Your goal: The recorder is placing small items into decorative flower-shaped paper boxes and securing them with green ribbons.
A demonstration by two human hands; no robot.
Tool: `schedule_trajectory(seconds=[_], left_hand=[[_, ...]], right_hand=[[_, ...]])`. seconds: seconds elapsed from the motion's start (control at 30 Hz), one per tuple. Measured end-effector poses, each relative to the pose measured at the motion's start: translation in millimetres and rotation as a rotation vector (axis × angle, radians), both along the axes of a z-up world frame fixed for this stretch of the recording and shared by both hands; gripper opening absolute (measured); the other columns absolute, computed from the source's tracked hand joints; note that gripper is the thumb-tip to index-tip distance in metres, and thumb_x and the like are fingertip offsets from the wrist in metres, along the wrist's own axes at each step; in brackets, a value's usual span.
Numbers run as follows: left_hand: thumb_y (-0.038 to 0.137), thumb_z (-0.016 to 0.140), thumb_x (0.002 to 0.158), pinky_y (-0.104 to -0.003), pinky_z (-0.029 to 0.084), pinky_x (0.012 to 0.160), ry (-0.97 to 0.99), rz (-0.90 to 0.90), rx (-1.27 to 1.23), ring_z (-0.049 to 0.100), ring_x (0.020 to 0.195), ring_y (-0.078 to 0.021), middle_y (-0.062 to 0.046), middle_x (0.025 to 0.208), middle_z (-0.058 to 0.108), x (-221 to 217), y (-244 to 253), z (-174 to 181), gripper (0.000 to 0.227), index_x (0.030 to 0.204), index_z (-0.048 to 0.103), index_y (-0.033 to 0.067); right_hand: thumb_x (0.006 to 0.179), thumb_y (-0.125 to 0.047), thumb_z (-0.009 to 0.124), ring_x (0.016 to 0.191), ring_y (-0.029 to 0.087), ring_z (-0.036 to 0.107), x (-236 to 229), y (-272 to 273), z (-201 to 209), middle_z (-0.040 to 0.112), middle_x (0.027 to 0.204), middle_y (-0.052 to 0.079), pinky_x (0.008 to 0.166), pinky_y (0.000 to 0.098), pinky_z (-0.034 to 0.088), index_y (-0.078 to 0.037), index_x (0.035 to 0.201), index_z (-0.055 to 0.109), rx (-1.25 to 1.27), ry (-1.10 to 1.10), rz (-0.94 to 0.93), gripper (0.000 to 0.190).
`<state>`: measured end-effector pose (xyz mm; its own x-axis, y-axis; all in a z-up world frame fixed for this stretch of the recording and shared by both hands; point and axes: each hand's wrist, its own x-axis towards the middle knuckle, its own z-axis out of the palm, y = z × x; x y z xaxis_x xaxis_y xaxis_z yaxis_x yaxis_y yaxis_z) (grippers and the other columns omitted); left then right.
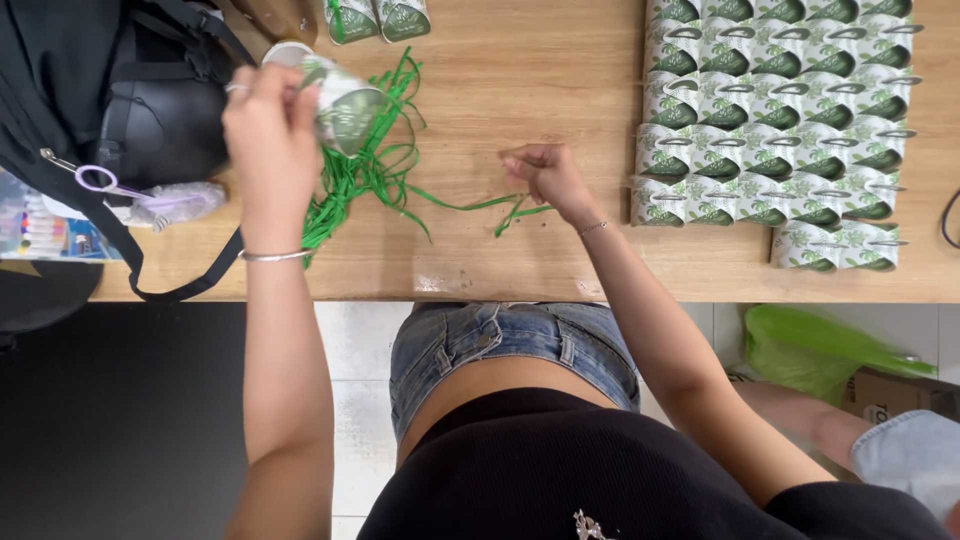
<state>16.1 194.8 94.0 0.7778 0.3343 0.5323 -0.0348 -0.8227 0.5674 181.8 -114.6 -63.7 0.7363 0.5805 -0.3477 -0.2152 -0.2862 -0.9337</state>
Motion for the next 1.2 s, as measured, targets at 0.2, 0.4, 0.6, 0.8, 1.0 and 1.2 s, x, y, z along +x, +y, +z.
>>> schedule_trajectory(seconds=[0.2, 0.4, 0.6, 0.8, 1.0, 1.2], left_hand=[[0.001, 0.077, 0.094, -0.044, 0.051, 0.071, 0.132, 0.190, 0.098, 0.067, 0.083, -0.0326, -0.016, 0.092, 0.065, -21.6, -13.8, -6.0, 0.013, 0.097, 0.065, -0.0011], [0.012, 0.080, 0.090, -0.041, 0.057, 0.068, 0.290, 0.138, -0.145, 0.073, 0.073, -0.0289, -0.013, 0.082, 0.074, -13.0, -51.0, -56.9, 0.014, 0.088, 0.068, 0.0047], [0.017, 0.079, 0.089, -0.042, 0.056, 0.059, 0.561, -0.101, -0.171, 0.072, 0.066, -0.0289, -0.015, 0.077, 0.073, 14.9, -142.1, -129.6, 0.018, 0.085, 0.066, 0.0047], [0.012, 0.075, 0.084, -0.037, 0.058, 0.066, 0.531, -0.275, -0.365, 0.074, 0.070, -0.0267, -0.016, 0.078, 0.075, 13.9, -202.5, -191.4, 0.016, 0.089, 0.065, 0.0019], [0.026, 0.074, 0.095, -0.031, 0.059, 0.069, 0.505, -0.373, -0.769, 0.075, 0.075, -0.0166, -0.011, 0.085, 0.078, -2.5, -195.9, -211.5, 0.025, 0.100, 0.070, 0.0016], [0.021, 0.064, 0.099, -0.026, 0.060, 0.068, 0.556, -0.367, -0.911, 0.076, 0.077, -0.0146, -0.008, 0.086, 0.076, -14.7, -188.2, -221.0, 0.021, 0.106, 0.070, 0.0018]], right_hand=[[0.090, -0.021, 0.083, 0.074, 0.011, 0.068, 21.7, -60.2, -0.5, 0.071, 0.117, 0.018, 0.048, 0.0258, 0.049, 0.000, 0.141, 0.056, -0.297, -0.256, -0.101, 0.062], [0.103, -0.009, 0.065, 0.048, 0.018, 0.055, 17.1, -164.6, 25.4, 0.080, 0.099, 0.017, 0.042, 0.0310, 0.043, 0.002, 0.119, 0.071, -0.408, -0.374, -0.428, 0.020], [0.106, 0.003, 0.057, 0.064, 0.018, 0.074, -21.1, -153.6, 77.4, 0.074, 0.101, 0.015, 0.049, 0.0296, 0.055, 0.003, 0.129, 0.058, -0.188, -0.567, -0.536, 0.023], [0.099, 0.012, 0.047, 0.069, 0.019, 0.065, -79.6, -64.9, 65.9, 0.058, 0.122, 0.017, 0.056, 0.0290, 0.059, -0.005, 0.144, 0.051, -0.179, -0.562, 0.001, 0.049], [0.091, 0.014, 0.051, 0.079, 0.024, 0.071, -84.0, -76.6, 16.7, 0.048, 0.133, 0.024, 0.065, 0.0299, 0.061, -0.006, 0.150, 0.038, -0.178, -0.498, 0.077, 0.063], [0.095, 0.013, 0.052, 0.087, 0.022, 0.077, -72.3, -105.9, 8.9, 0.067, 0.096, 0.019, 0.065, 0.0313, 0.063, -0.005, 0.149, 0.034, -0.310, -0.438, -0.173, 0.059]])
